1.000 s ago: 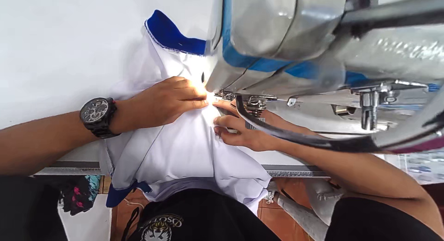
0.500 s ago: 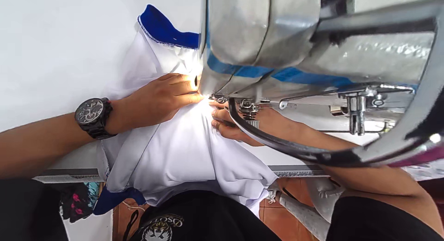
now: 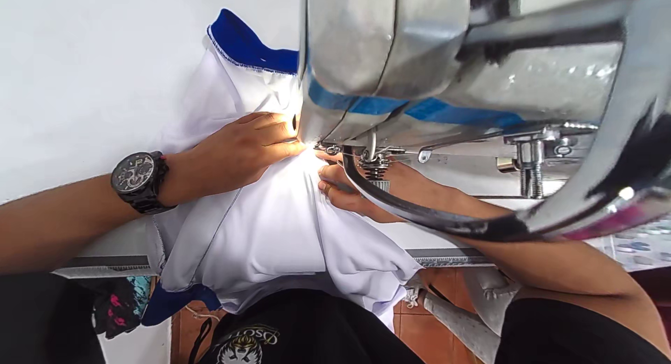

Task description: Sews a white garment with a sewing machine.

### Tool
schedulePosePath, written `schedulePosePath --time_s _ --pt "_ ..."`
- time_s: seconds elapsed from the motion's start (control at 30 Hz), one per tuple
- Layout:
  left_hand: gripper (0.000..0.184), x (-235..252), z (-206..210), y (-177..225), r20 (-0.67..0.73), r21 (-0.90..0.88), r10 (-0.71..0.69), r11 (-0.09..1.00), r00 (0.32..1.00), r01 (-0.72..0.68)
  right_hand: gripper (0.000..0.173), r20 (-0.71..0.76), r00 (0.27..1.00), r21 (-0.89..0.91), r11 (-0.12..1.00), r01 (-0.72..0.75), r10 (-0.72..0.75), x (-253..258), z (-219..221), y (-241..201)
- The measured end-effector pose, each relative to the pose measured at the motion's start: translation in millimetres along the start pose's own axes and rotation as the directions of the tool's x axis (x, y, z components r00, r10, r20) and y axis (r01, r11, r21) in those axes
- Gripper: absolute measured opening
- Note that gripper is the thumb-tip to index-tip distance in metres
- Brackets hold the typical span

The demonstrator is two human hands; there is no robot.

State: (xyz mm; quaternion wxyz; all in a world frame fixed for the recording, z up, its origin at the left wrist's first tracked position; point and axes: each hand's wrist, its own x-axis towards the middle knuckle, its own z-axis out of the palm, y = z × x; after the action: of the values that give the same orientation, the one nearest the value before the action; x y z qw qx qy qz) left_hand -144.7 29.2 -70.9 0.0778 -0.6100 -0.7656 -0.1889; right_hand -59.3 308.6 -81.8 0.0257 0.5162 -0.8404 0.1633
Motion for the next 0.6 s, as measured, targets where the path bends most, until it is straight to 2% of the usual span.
schedulePosePath --time_s 0.43,0.6 --pt "0.032 0.4 -0.5 -2.3 -0.004 0.021 0.013 1.0 1.0 -0.013 0.028 -0.012 1.0 -0.066 0.998 0.008 -0.009 -1.1 0.3 -1.8" --pt "0.031 1.2 -0.7 -0.2 0.0 0.027 -0.005 1.0 1.0 0.005 0.027 -0.027 1.0 -0.025 1.0 0.007 -0.007 -0.6 2.4 -1.8"
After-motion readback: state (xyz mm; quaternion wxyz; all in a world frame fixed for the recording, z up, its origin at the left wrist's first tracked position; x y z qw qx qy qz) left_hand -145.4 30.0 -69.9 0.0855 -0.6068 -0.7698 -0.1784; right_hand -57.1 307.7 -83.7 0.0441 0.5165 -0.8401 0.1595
